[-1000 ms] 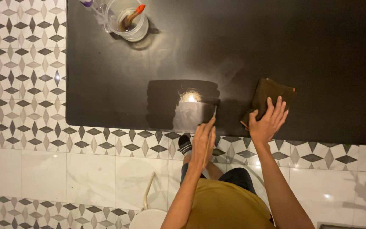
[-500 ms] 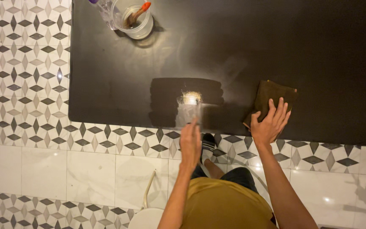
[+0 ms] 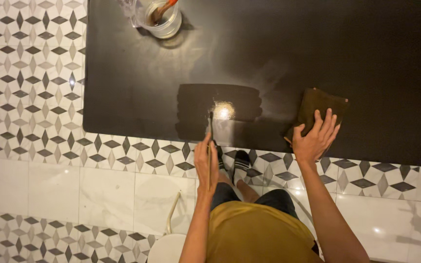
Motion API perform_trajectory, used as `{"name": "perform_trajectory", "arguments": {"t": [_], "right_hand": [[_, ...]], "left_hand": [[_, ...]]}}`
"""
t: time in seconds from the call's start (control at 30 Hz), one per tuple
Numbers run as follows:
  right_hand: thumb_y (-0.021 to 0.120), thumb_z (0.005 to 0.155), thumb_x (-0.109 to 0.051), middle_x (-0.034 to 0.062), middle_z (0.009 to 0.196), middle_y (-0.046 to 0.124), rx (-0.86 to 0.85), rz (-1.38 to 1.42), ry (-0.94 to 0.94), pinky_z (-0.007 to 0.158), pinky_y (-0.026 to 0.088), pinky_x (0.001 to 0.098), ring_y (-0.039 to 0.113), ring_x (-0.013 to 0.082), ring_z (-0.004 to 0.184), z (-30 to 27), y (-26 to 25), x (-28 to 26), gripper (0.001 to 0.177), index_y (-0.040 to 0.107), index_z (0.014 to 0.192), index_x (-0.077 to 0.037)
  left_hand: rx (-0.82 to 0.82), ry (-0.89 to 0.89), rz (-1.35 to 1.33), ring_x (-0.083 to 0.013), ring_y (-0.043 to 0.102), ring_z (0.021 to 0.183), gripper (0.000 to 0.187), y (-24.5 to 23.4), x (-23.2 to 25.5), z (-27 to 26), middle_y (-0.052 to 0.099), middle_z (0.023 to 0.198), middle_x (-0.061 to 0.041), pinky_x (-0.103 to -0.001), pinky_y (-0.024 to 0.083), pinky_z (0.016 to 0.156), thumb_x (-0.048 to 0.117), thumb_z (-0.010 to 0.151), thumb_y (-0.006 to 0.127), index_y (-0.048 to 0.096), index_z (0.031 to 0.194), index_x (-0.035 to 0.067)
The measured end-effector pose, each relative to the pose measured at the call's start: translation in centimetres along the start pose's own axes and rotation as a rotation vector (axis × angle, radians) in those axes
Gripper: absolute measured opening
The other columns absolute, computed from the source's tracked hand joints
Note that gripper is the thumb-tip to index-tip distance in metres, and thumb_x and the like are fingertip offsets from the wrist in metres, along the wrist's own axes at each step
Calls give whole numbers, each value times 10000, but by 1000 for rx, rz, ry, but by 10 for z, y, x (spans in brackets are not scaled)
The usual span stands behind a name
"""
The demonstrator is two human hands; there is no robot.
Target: The person applies a liquid from a container onto a wood surface using a brush and then rubs the surface with a cloth.
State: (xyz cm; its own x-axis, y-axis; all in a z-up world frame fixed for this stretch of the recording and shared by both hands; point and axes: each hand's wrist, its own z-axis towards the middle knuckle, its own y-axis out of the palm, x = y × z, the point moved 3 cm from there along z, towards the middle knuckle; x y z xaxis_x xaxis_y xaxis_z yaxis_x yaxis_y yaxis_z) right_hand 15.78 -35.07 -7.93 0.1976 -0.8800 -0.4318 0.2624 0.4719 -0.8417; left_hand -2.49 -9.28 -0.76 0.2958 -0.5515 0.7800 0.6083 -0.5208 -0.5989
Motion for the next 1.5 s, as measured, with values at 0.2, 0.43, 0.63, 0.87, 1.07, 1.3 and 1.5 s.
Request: {"name": "perform_trajectory", "arguments": {"t": [0.2, 0.43, 0.63, 0.87, 1.07, 1.3, 1.5], "right_hand": [[649, 914, -173, 215, 1638, 418, 9, -1, -13, 1298, 193, 579, 330, 418, 1553, -2, -1, 0, 546, 575, 1433, -22], [658, 927, -168, 216, 1637, 421, 12, 4, -15, 1298, 188, 576, 328, 417, 1555, -2, 0, 3, 537, 574, 1438, -25], [662, 929, -166, 222, 1639, 411, 6, 6, -21, 1300, 174, 575, 315, 418, 1561, -1, 4, 3, 541, 570, 1442, -22], [664, 928, -170, 217, 1645, 405, 4, -4, -13, 1307, 167, 572, 308, 408, 1566, -3, 8, 8, 547, 566, 1448, -32], [667, 924, -172, 225, 1643, 406, 7, -11, -19, 1303, 170, 579, 312, 413, 1565, -3, 8, 8, 549, 568, 1445, -29], [669, 935, -174, 234, 1640, 406, 2, 2, -25, 1293, 175, 595, 317, 425, 1558, -3, 5, 8, 545, 566, 1448, -20], [669, 935, -178, 222, 1644, 409, 13, 5, -24, 1294, 192, 589, 326, 418, 1558, -3, 4, 7, 537, 574, 1441, -26]], "left_hand": [[-30, -20, -22, -304, 611, 937, 338, 7, 18, -3, 642, 1027, -176, -414, 503, 843, 62, 1021, 579, 628, 1350, 0], [-232, 142, -70, -298, 609, 936, 383, 54, 42, -35, 664, 1017, -159, -412, 513, 851, 27, 999, 603, 607, 1382, 8], [-70, 53, 3, -258, 601, 956, 358, 13, 10, -19, 647, 1047, -146, -401, 513, 856, 72, 1047, 557, 606, 1400, 45], [-57, -87, 31, -236, 579, 845, 400, 1, 1, -18, 628, 922, -117, -393, 496, 760, 64, 1023, 557, 609, 1420, 55], [-195, 126, -47, -270, 612, 918, 377, 48, 32, -45, 655, 986, -150, -394, 515, 840, 8, 997, 601, 613, 1372, -24], [-190, 98, -40, -282, 582, 864, 335, 30, 29, -41, 637, 914, -151, -391, 490, 802, 35, 1005, 598, 642, 1332, -23], [-50, -70, 19, -252, 562, 804, 375, -11, 6, -23, 609, 903, -125, -380, 476, 721, 58, 1015, 545, 627, 1377, 5]]}}
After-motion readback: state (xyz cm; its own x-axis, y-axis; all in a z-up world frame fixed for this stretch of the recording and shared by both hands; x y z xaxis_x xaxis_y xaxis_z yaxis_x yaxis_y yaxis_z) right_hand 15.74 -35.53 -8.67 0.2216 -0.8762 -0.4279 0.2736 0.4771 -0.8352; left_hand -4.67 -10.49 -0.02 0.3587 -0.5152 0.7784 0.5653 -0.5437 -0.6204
